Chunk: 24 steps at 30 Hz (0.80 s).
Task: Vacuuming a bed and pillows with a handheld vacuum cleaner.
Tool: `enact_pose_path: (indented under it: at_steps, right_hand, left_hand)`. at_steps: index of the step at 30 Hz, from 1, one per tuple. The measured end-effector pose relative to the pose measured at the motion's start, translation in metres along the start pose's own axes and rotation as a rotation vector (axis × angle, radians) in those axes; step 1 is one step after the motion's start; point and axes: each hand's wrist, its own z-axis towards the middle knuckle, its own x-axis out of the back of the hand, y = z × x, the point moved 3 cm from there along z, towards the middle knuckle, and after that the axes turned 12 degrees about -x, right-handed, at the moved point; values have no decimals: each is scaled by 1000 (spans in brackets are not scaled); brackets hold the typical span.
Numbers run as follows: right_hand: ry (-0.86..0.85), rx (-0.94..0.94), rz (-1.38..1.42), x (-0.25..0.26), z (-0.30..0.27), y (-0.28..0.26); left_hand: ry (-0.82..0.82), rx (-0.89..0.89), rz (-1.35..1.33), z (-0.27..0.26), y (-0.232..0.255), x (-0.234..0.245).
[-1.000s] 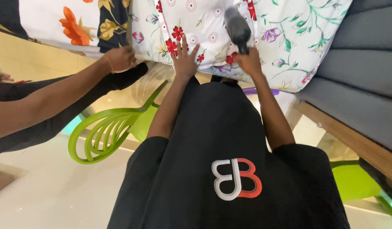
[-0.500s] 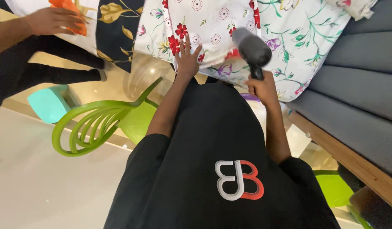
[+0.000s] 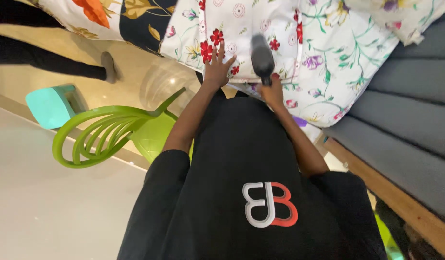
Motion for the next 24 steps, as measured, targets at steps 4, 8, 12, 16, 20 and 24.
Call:
enact_pose_path:
  at_steps: [4, 8, 12, 16, 20, 24]
  right_hand:
    - [-243, -200, 89, 25, -36, 29]
    - [-435, -414, 264, 94, -92, -13]
    - [-308, 17, 219, 147, -101, -49]
    - [-196, 479, 259, 139, -103, -119]
    - [-310, 4, 669, 103, -107, -148]
    - [-349, 41, 667, 85, -103, -141]
  left_hand:
    - [-16, -49, -449, 22, -26, -16]
    - [284, -35, -1202, 12, 19, 61]
    - [333, -458, -1762, -61, 176, 216]
    - [238, -1023, -1338, -134, 385, 194]
    - [328, -903, -1182, -92, 367, 164]
    - [403, -776, -976, -49, 322, 152]
